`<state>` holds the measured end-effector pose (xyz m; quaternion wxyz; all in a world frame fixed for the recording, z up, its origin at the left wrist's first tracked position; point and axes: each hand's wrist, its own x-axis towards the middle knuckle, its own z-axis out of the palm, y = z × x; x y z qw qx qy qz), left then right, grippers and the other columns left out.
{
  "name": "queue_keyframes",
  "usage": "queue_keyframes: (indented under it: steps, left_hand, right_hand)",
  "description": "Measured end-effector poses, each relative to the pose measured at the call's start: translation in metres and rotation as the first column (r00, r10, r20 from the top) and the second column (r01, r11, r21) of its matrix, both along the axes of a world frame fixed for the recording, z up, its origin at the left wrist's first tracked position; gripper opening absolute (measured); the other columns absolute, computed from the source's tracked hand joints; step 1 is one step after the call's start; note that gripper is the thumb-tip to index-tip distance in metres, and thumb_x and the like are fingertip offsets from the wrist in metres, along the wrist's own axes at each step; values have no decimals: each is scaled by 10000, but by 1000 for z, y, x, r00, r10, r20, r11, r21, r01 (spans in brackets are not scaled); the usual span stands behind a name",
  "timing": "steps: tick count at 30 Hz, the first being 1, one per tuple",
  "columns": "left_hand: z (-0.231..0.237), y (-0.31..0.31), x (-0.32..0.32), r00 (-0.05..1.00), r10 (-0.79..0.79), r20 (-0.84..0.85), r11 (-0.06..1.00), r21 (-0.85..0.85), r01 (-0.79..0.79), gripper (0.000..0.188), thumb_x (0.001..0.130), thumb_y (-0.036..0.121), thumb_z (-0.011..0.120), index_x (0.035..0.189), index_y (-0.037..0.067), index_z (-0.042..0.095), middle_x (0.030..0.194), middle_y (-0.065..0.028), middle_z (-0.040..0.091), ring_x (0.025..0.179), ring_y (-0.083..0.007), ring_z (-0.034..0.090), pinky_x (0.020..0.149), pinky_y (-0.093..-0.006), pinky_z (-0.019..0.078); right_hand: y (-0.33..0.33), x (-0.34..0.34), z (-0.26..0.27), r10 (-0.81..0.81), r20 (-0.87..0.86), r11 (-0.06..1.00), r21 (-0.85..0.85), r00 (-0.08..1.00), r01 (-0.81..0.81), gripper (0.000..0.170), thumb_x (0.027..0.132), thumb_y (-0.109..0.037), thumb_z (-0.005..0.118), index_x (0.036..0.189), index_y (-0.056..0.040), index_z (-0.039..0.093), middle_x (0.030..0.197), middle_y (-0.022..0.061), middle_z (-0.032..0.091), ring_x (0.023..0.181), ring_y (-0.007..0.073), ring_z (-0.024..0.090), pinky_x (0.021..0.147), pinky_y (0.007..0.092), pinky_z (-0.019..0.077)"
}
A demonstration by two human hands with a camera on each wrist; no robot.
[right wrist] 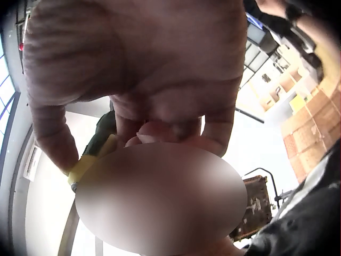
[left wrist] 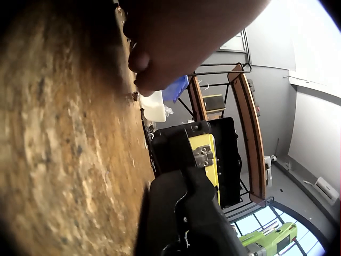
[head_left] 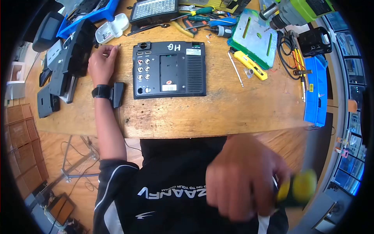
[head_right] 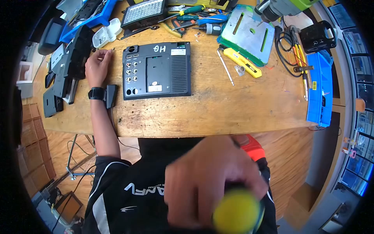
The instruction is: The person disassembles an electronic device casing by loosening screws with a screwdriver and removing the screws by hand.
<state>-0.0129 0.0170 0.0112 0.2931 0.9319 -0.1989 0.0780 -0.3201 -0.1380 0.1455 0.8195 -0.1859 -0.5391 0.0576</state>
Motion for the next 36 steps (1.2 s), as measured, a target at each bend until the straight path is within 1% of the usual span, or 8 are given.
queue_keyframes:
  steps: [3, 5, 9, 14, 19, 23, 26, 36]
  left_hand:
    - [-2, 0, 2, 1000, 14, 5, 999, -34, -14, 352, 908, 452, 732, 990, 115, 793, 873, -84, 773, 820, -249, 747, 745, -376, 549]
    - [0, 0, 1, 1000, 10, -15, 1000, -27, -11, 350, 913, 440, 734, 991, 103, 792, 877, -93, 774, 816, -250, 747, 748, -368, 549]
    - [-5, 2, 9, 999, -21, -30, 990, -137, 17, 356, 922, 384, 754, 987, 35, 778, 856, -107, 770, 756, -186, 731, 736, -319, 542]
    - [-2, -2, 1, 955, -210, -209, 812, -581, 51, 262, 949, 241, 765, 1002, -15, 765, 871, -47, 775, 699, -38, 614, 658, -205, 482]
    - [5, -8, -7, 821, -475, -317, 607, -793, 45, 223, 974, 185, 734, 1083, -9, 743, 960, -60, 761, 627, -41, 550, 596, -195, 449]
    - [-1, 2, -3, 671, -618, -410, 627, -772, 105, 205, 993, 172, 706, 1089, -7, 734, 961, -55, 737, 648, -62, 571, 600, -205, 465]
    - [1, 9, -3, 267, -796, -543, 597, -776, 202, 168, 1005, 185, 687, 1024, 18, 702, 873, -37, 691, 690, -74, 600, 649, -224, 497]
    - [3, -6, -21, 344, -807, -480, 576, -768, 279, 135, 970, 164, 737, 991, 35, 706, 872, -23, 702, 724, -63, 604, 697, -210, 493]
  right_hand:
    - [-30, 10, -34, -291, -129, 952, 59, 948, 300, 217, 998, -255, 657, 1089, -72, 731, 783, 53, 613, 563, 173, 555, 493, 351, 359]
    - [-55, 26, -39, -491, -335, 870, -137, 804, 474, 327, 871, -394, 794, 937, -100, 668, 850, -6, 514, 713, 140, 500, 672, 314, 380]
    - [-88, 52, -67, -881, -428, 428, -547, 199, 720, 376, 915, -394, 626, 1015, -37, 564, 877, 26, 428, 767, 149, 423, 725, 308, 385]
    - [-104, 72, -123, -912, -393, 166, -615, -118, 770, 169, 985, -206, 569, 999, -39, 549, 853, 35, 491, 787, 160, 487, 779, 343, 433]
    - [-114, 75, -147, -885, -429, 152, -631, -179, 760, 163, 1007, -206, 578, 963, -52, 544, 814, 30, 483, 759, 163, 495, 760, 337, 434]
    - [-113, 72, -155, -872, -427, 126, -668, -239, 733, 147, 1009, -169, 590, 924, -60, 540, 805, 31, 490, 742, 158, 490, 734, 336, 425]
    - [-109, 70, -150, -874, -412, 124, -703, -258, 701, 158, 1012, -170, 587, 910, -60, 538, 801, 30, 486, 748, 150, 486, 736, 323, 418]
    - [-123, 77, -171, -853, -438, 120, -694, -283, 710, 164, 1017, -178, 616, 935, -35, 608, 859, 27, 560, 795, 112, 503, 746, 278, 413]
